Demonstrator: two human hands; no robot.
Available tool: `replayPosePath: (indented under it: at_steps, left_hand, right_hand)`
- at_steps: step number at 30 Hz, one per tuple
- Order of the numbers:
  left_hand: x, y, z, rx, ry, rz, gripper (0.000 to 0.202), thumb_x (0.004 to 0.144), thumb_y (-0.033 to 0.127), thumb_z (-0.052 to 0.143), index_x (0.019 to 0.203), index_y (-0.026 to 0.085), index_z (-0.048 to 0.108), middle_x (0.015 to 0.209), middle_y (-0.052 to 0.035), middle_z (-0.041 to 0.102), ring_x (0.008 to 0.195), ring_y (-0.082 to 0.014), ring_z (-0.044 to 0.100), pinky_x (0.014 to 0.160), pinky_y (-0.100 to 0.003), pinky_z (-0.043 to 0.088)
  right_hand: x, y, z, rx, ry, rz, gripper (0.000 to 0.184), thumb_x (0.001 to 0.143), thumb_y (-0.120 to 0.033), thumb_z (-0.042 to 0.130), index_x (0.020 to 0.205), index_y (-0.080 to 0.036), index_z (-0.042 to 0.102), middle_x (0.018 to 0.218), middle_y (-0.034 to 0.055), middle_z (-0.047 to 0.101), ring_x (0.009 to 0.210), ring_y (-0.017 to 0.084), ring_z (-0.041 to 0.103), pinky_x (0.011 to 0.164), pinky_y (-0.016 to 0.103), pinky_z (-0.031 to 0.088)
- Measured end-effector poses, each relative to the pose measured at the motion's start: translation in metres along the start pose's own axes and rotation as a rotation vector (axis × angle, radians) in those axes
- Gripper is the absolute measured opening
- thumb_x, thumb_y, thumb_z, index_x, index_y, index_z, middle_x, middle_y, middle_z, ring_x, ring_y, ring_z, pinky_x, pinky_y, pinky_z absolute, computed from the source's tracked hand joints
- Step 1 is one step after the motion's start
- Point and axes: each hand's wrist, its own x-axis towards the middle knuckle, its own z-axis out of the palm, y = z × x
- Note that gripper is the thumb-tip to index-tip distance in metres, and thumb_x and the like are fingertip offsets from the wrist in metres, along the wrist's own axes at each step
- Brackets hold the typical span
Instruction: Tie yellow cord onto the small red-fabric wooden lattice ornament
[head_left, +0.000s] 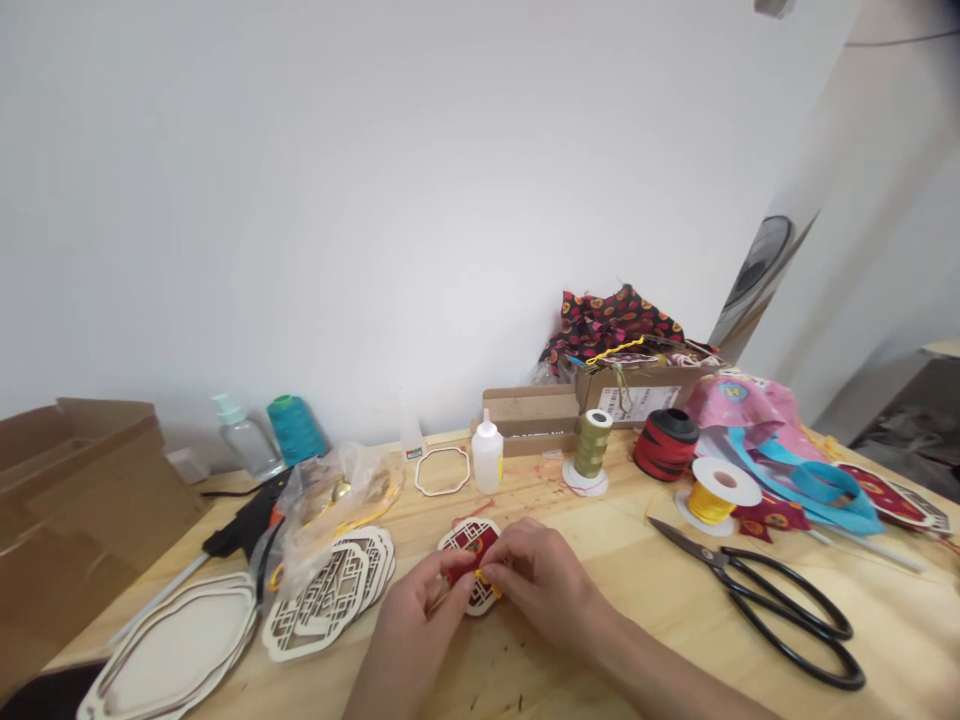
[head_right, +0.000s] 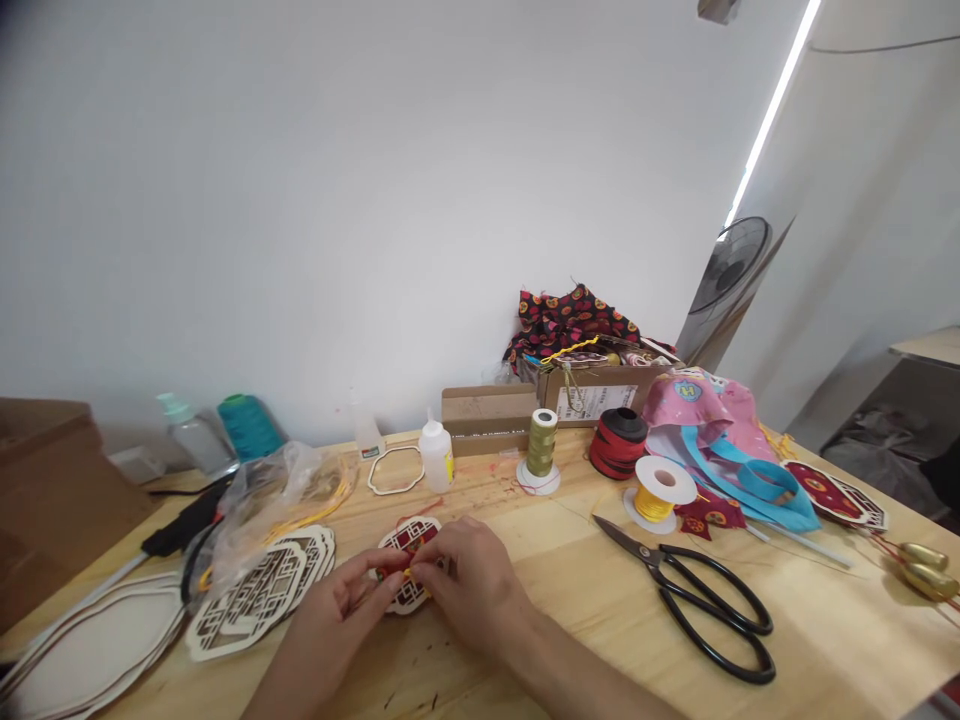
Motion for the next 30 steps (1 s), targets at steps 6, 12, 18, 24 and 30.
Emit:
replayPosePath:
  at_steps: [6,12,18,24,30]
  left_hand:
    - [0.0002,0.0005,-0.0016,0.09,0.002,0.0,0.021,0.067,0.029,0.055,0.079,0.018,0.067,0.08,-0.0027,0.07,0.075,-0.0196,0.06,0.07,-0.025,0.045]
    - [0.0008,0.0003,-0.0001,0.059,-0.031,-0.035,0.025,0.067,0.029,0.056,0.085,0.016,0.066,0.078,-0.0033,0.071,0.074,-0.02,0.061,0.067,-0.025,0.046]
    - [0.0008,0.0019,-0.0001,-0.004,-0.002,-0.071,0.026,0.065,0.029,0.057,0.085,0.015,0.066,0.079,-0.0041,0.071,0.078,-0.0213,0.061,0.07,-0.027,0.046]
    - [0.0011,-0.0008,-0.0027,-0.052,-0.025,-0.09,0.025,0.065,0.03,0.057,0.082,0.015,0.067,0.073,-0.0032,0.072,0.072,-0.0206,0.062,0.067,-0.027,0.047]
    - [0.0033,-0.0054,-0.0036,-0.062,-0.019,-0.099,0.025,0.064,0.032,0.057,0.079,0.014,0.067,0.07,-0.0033,0.071,0.071,-0.02,0.061,0.067,-0.026,0.045]
  right_hand:
    - [-0.001,0.0028,-0.0003,-0.096,0.049,-0.057,0.007,0.071,-0.018,0.057,0.066,-0.021,0.062,0.064,-0.0003,0.061,0.065,0.014,0.05,0.063,0.026,0.035]
    - [-0.0007,0.0028,-0.0017,-0.201,0.094,-0.116,0.008,0.071,-0.017,0.057,0.064,-0.02,0.061,0.063,-0.0001,0.06,0.064,0.014,0.049,0.065,0.027,0.032]
    - [-0.0005,0.0041,-0.0015,-0.167,0.056,-0.064,0.007,0.07,-0.017,0.058,0.065,-0.02,0.06,0.065,-0.001,0.06,0.065,0.013,0.05,0.063,0.025,0.033]
    - [-0.0032,0.001,-0.0016,-0.131,0.036,-0.123,0.006,0.072,-0.022,0.056,0.068,-0.021,0.061,0.065,-0.0003,0.06,0.065,0.014,0.05,0.062,0.025,0.034]
    - [-0.0037,-0.0012,-0.0017,-0.131,0.02,-0.137,0.006,0.072,-0.022,0.057,0.068,-0.021,0.062,0.065,0.0001,0.06,0.064,0.014,0.051,0.061,0.025,0.034]
